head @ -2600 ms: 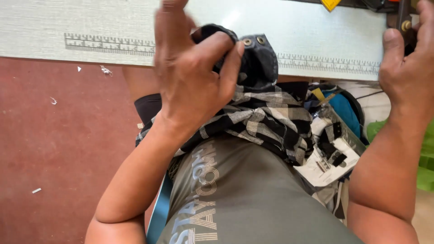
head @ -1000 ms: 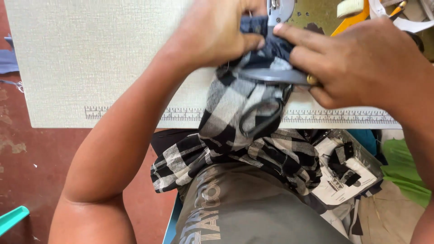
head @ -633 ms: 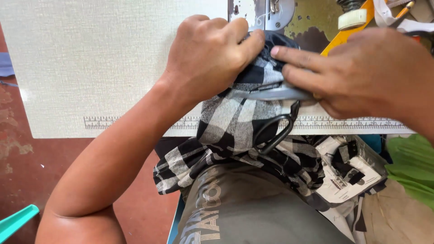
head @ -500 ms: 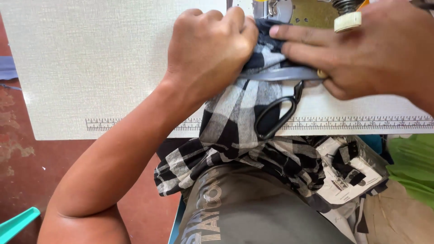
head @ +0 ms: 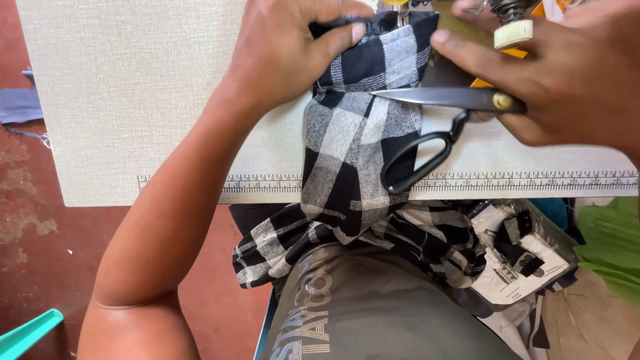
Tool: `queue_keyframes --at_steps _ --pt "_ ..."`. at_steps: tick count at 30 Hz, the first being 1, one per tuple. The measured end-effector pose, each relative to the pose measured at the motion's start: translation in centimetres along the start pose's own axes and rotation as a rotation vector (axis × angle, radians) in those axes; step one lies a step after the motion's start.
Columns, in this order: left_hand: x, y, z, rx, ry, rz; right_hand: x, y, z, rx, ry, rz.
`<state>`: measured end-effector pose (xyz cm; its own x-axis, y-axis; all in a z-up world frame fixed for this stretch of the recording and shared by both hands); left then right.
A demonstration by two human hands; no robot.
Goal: Trimming excess fabric and loose threads from a plaid shirt using scissors at a sewing workstation.
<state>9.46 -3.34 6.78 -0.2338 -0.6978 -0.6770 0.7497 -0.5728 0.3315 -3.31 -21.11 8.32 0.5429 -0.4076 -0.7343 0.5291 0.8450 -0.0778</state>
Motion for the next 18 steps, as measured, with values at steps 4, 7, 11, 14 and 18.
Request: queue_keyframes --at_steps 4,7,11,14,18 --pt "-0.3 -0.3 2.0 0.157 0.220 0.037 -1.7 -2.3 0.2 0.257 0.724 -0.040" --pt "0.2 -0.2 3.9 0.270 0.398 0.106 -1.9 -4.2 -0.8 0.538 1.145 -0.097" --pt "-0.6 -1.0 6.1 0.313 0.402 0.212 -1.4 -6.2 -3.5 0.867 1.265 -0.266" --pt "-1.5 -2.1 7.0 0.405 0.428 0.368 -2.5 -4.0 -3.6 0.798 1.215 -0.089" --pt "-2.2 -2.9 6.8 0.372 0.333 0.417 -0.9 -3.4 -3.0 0.942 1.074 -0.358"
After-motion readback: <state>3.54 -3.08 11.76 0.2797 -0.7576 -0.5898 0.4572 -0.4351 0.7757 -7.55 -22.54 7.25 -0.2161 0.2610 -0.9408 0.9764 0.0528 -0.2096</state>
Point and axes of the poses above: each hand's wrist, its own y-axis towards the middle knuckle, its own x-axis out of the palm, z = x × y, the point moved 10 cm from there along y, towards the middle knuckle, and after that the axes turned 11 degrees about -x, right-handed, at the moved point
